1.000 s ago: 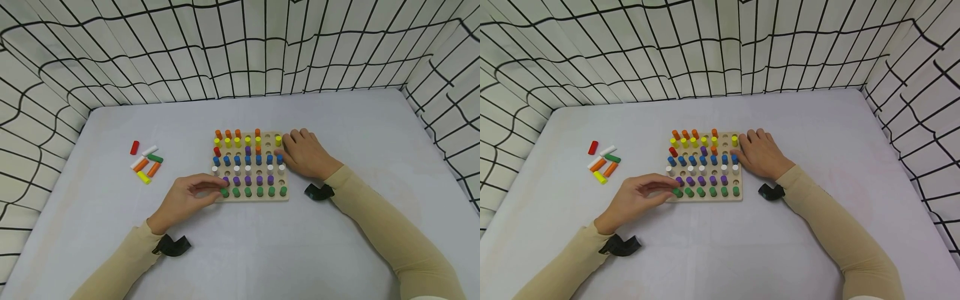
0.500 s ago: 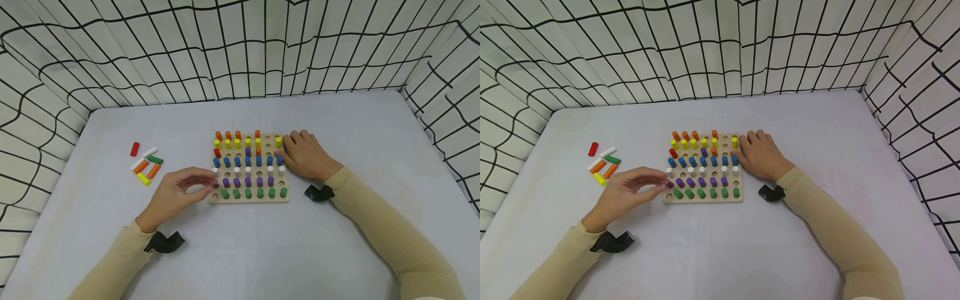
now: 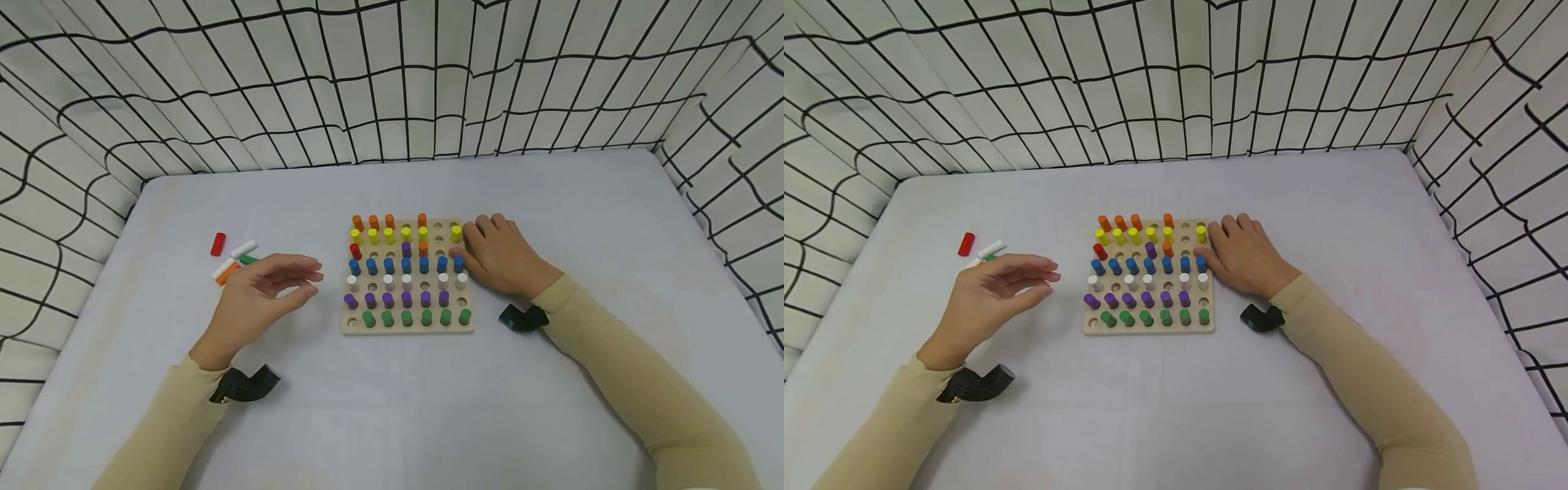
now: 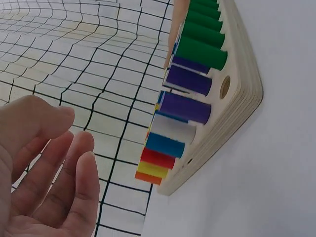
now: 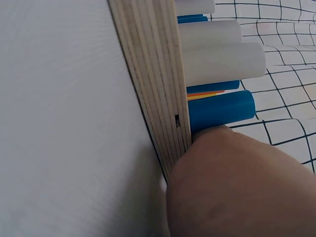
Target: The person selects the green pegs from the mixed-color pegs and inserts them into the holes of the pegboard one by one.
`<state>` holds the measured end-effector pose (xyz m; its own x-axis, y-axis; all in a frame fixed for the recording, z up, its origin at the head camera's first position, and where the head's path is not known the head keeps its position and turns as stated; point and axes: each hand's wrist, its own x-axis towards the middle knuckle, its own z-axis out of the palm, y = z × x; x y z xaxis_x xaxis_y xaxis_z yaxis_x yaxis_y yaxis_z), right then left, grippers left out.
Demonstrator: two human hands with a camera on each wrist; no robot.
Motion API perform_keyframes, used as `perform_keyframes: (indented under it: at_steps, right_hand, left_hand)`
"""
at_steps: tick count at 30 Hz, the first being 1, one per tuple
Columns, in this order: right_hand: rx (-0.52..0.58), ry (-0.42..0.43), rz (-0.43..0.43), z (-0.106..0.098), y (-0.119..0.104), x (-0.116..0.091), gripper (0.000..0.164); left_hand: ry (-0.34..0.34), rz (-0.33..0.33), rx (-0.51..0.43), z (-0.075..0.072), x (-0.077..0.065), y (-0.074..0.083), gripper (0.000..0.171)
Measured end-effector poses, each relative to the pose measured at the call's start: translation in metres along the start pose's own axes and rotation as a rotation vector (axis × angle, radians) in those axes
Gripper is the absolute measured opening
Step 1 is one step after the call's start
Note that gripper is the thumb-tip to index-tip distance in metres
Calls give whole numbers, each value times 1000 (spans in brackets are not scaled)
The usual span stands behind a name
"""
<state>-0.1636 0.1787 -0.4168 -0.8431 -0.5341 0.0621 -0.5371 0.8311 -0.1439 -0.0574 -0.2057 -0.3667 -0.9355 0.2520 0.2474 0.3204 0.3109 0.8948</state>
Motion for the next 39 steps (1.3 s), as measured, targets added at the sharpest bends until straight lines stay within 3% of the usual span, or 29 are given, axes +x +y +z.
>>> perform_keyframes:
  at_steps: [7,14,26,28,34,39]
  right_hand:
    - [-1,1,0,0,0,0,44]
    - [-2,-18,15,2,0,1,44]
    - [-8,-25,31,1,2,0,46]
    - [-8,-21,30,1,2,0,45]
    - [-2,-12,28,1,1,0,44]
    - [-2,-12,25,2,1,0,44]
  left_hand:
    - [70,15,-26,-16,4,-4,39]
    - [119,-51,41,-26,7,-9,37]
    - [160,-93,-110,-45,18,-19,36]
    - [168,-116,-73,-49,20,-22,36]
    - [179,-238,168,-60,25,-37,32]
    - [175,-276,226,-72,23,-50,32]
